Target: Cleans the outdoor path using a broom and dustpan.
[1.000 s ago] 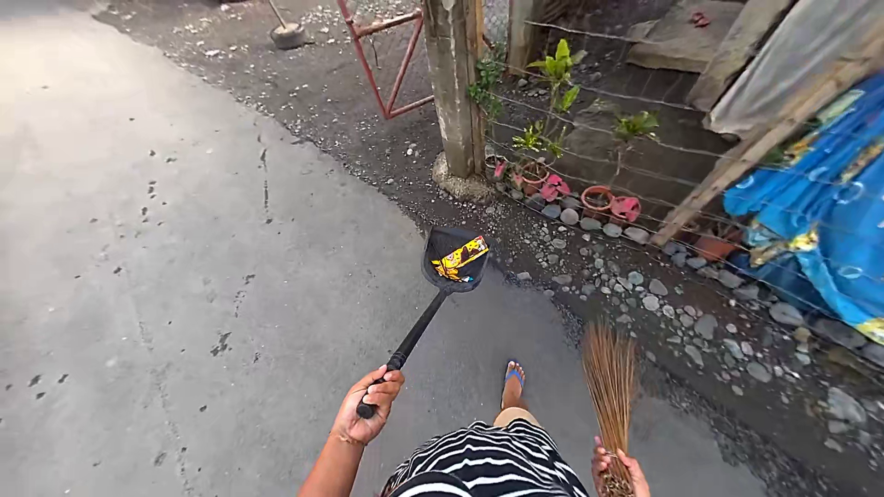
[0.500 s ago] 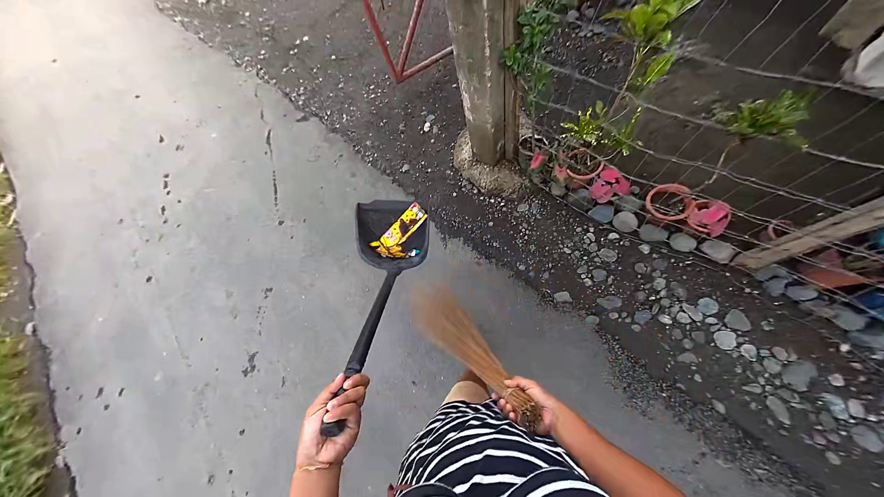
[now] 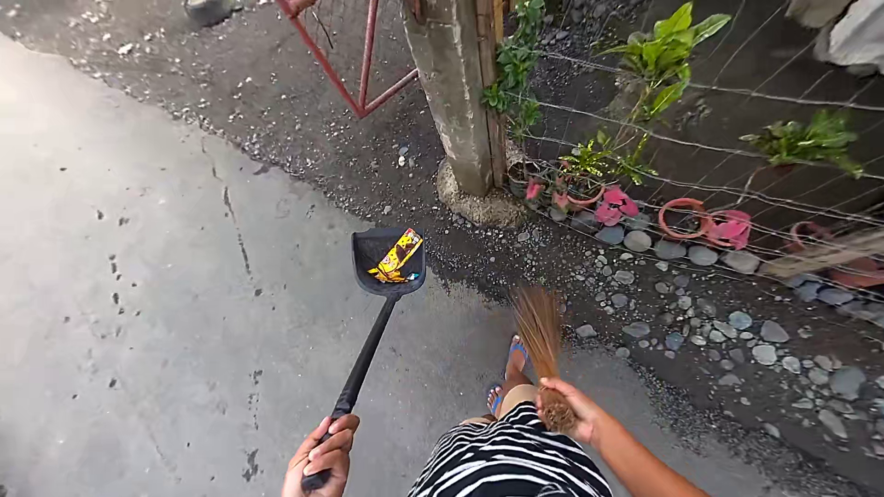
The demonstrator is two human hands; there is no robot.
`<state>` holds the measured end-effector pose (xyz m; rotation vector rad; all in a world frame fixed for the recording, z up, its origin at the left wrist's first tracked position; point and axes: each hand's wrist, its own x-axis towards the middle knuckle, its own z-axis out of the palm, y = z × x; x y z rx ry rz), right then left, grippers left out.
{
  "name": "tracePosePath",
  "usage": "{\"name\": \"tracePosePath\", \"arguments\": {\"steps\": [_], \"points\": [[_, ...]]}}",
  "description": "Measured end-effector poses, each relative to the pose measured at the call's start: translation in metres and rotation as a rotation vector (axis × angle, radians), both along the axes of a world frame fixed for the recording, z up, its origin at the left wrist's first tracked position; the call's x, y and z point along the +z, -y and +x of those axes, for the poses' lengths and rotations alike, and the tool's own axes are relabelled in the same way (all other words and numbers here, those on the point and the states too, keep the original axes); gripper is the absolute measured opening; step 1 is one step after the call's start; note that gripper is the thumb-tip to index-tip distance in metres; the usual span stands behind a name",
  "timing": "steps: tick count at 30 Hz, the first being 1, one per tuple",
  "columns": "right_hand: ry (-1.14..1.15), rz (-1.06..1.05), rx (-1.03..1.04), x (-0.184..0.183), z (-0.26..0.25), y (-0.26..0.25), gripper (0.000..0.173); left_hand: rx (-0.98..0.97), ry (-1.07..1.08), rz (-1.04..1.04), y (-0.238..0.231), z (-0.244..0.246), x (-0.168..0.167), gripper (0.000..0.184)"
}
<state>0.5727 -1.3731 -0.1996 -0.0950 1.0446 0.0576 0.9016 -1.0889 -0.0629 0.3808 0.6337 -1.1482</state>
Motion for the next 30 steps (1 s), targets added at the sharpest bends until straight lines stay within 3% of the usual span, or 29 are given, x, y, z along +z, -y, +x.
{"name": "tracePosePath", "arguments": {"steps": [4, 10, 12, 15, 18, 21, 24, 27, 30], "points": [[0.182, 0.149, 0.025, -0.003, 0.083, 0.021, 0.015, 0.022, -0.048, -0.057, 0.048, 0.042, 0.005, 0.038], [0.269, 0.166, 0.138, -0.017, 0.249, 0.081, 0.022, 0.022, -0.020, -0.073, 0.103, 0.121, 0.022, 0.039], [0.271, 0.149, 0.138, -0.043, 0.306, 0.093, 0.018, 0.024, 0.010, -0.029, 0.126, 0.151, 0.024, 0.039], [0.149, 0.133, 0.037, -0.118, 0.373, 0.110, 0.019, -0.037, 0.048, 0.023, 0.158, 0.212, 0.020, 0.040], [-0.026, 0.087, -0.244, -0.166, 0.387, 0.137, 0.024, -0.121, 0.042, 0.060, 0.185, 0.280, 0.017, 0.037], [-0.247, 0.069, -0.528, -0.149, 0.355, 0.148, 0.023, -0.217, -0.010, 0.082, 0.208, 0.335, 0.020, 0.035], [-0.344, 0.037, -0.603, -0.104, 0.329, 0.144, 0.018, -0.306, -0.048, 0.093, 0.232, 0.376, 0.017, 0.034], [-0.205, 0.078, -0.529, -0.038, 0.341, 0.128, 0.025, -0.403, -0.062, 0.085, 0.261, 0.404, 0.005, 0.032], [-0.059, 0.133, -0.549, -0.008, 0.365, 0.116, 0.022, -0.492, -0.102, 0.056, 0.288, 0.418, -0.005, 0.030]]}}
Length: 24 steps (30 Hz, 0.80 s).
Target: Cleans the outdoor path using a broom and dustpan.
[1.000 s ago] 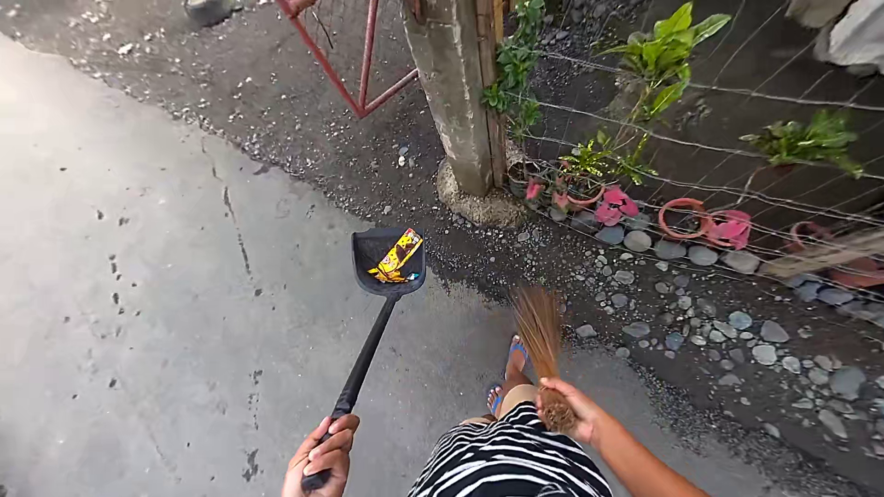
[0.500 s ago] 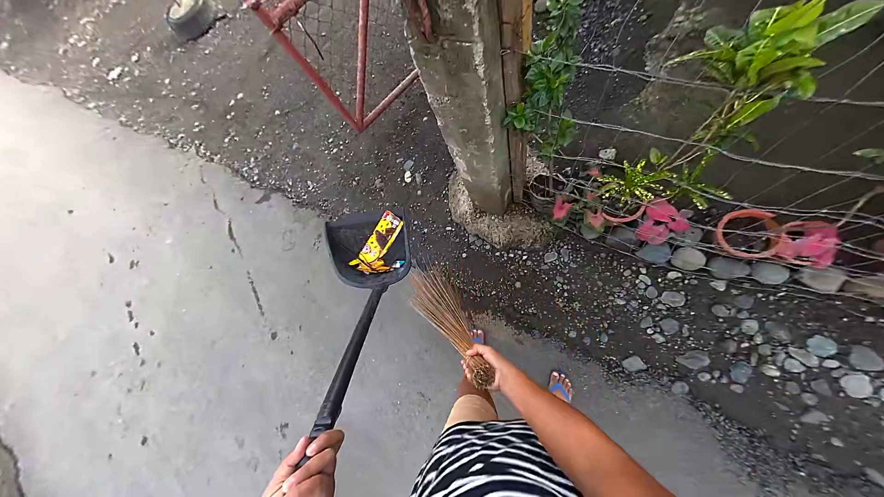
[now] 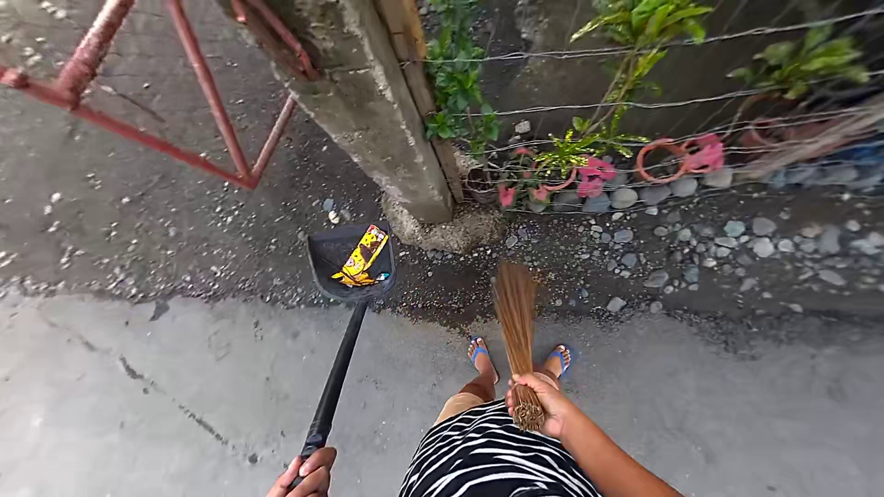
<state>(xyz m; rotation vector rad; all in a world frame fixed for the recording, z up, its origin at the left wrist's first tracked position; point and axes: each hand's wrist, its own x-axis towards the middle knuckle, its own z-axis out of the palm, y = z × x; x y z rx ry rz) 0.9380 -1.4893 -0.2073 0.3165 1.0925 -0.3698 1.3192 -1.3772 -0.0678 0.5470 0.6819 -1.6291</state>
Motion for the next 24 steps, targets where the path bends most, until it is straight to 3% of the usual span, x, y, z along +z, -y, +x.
{"name": "tracePosePath", "arguments": {"steps": [2, 5, 8, 11, 14, 16, 20, 24], "points": [[0.057, 0.032, -0.074, -0.015, 0.002, 0.003, 0.025, -0.052, -0.027, -0.007, 0.018, 0.005, -0.006, 0.030], [0.061, 0.067, -0.129, -0.065, -0.008, 0.014, 0.034, -0.111, -0.054, 0.016, 0.043, 0.009, -0.011, 0.032], [-0.167, 0.096, -0.147, -0.098, -0.004, 0.019, 0.021, -0.186, -0.108, 0.004, 0.062, 0.013, -0.013, 0.031], [-0.279, 0.081, -0.203, -0.065, 0.023, 0.010, 0.015, -0.234, -0.129, -0.019, 0.074, 0.012, -0.014, 0.029], [-0.125, 0.087, -0.139, -0.013, 0.035, -0.013, 0.014, -0.252, -0.141, 0.004, 0.079, 0.013, -0.011, 0.027], [-0.008, 0.121, -0.100, -0.004, 0.034, -0.026, 0.016, -0.260, -0.150, 0.027, 0.082, 0.015, -0.008, 0.028], [0.106, 0.129, -0.036, -0.050, 0.039, -0.017, 0.028, -0.301, -0.141, 0.030, 0.083, 0.018, -0.008, 0.029], [-0.095, 0.163, -0.068, -0.115, 0.038, 0.011, 0.021, -0.324, -0.130, 0.028, 0.086, 0.016, -0.010, 0.027]]}}
